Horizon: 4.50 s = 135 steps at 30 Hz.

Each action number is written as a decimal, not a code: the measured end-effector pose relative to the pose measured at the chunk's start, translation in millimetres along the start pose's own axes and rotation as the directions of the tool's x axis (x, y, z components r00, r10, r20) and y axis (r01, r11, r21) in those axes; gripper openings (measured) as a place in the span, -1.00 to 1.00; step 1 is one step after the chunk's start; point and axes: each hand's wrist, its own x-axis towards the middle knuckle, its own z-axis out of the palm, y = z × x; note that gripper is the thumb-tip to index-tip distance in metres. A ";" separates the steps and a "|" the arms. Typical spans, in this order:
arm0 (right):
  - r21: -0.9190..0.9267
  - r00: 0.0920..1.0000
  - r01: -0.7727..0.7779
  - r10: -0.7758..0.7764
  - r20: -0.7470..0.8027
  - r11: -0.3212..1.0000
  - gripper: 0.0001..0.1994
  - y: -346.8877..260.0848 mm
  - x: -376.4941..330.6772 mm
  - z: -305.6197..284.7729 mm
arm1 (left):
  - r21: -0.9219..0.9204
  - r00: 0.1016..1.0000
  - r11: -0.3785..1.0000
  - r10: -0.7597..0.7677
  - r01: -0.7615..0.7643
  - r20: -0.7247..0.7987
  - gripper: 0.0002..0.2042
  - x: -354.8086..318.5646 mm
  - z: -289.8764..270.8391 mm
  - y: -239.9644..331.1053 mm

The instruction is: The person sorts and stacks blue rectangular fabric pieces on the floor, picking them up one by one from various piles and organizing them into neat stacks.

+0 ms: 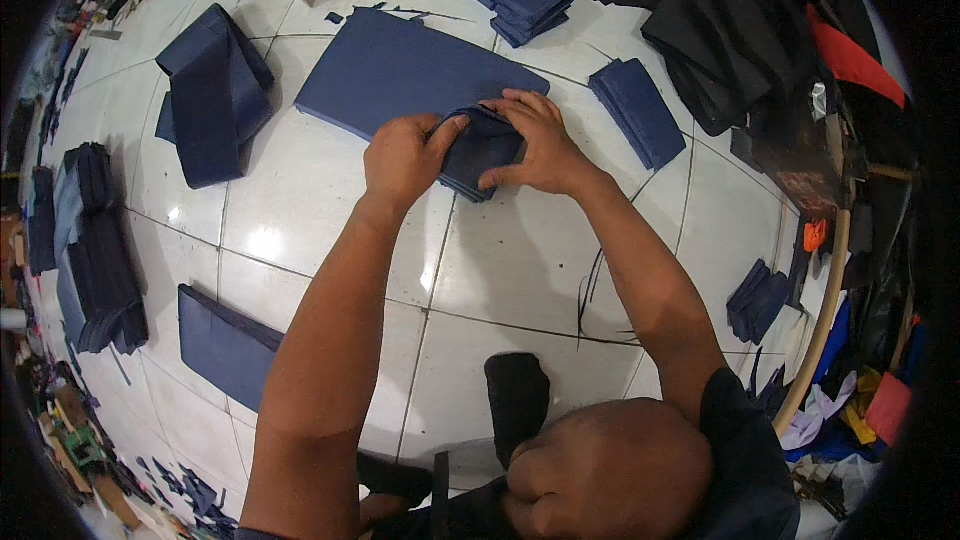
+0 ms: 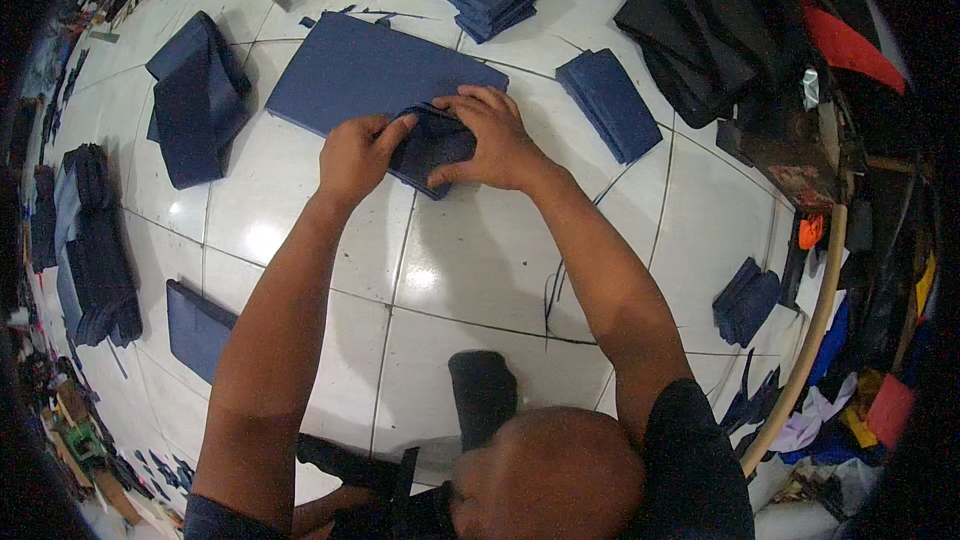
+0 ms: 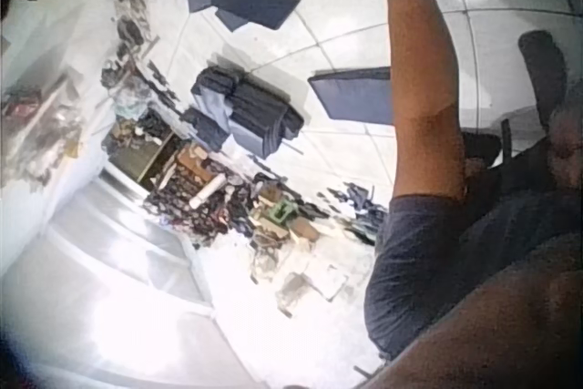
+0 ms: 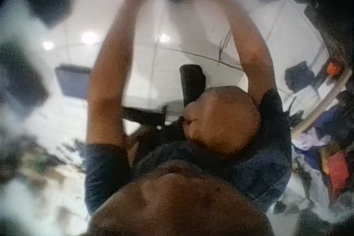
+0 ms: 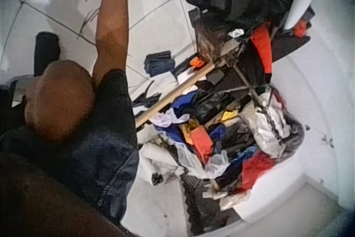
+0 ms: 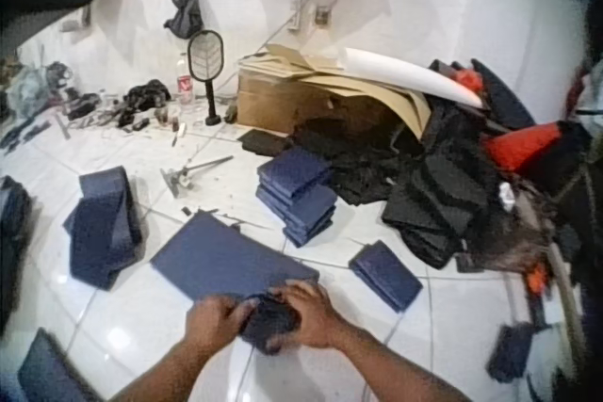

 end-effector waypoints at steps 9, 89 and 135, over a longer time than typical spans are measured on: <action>-0.026 0.989 -0.088 0.090 0.117 0.996 -0.56 1.9 14.0 -1.6 | -0.056 0.996 0.998 0.043 -0.039 0.078 -0.59 1.6 -6.3 -4.2; 0.022 0.997 -0.072 0.072 0.025 0.997 -0.72 -10.8 -5.0 -1.5 | -0.038 0.930 0.929 0.368 -0.369 -0.025 -0.84 -8.9 2.9 -22.8; 0.070 0.988 -0.138 0.143 -0.066 0.988 -0.77 -12.2 -13.4 7.1 | 0.064 0.927 0.935 0.355 -0.350 -0.117 -0.89 -1.5 15.8 -11.8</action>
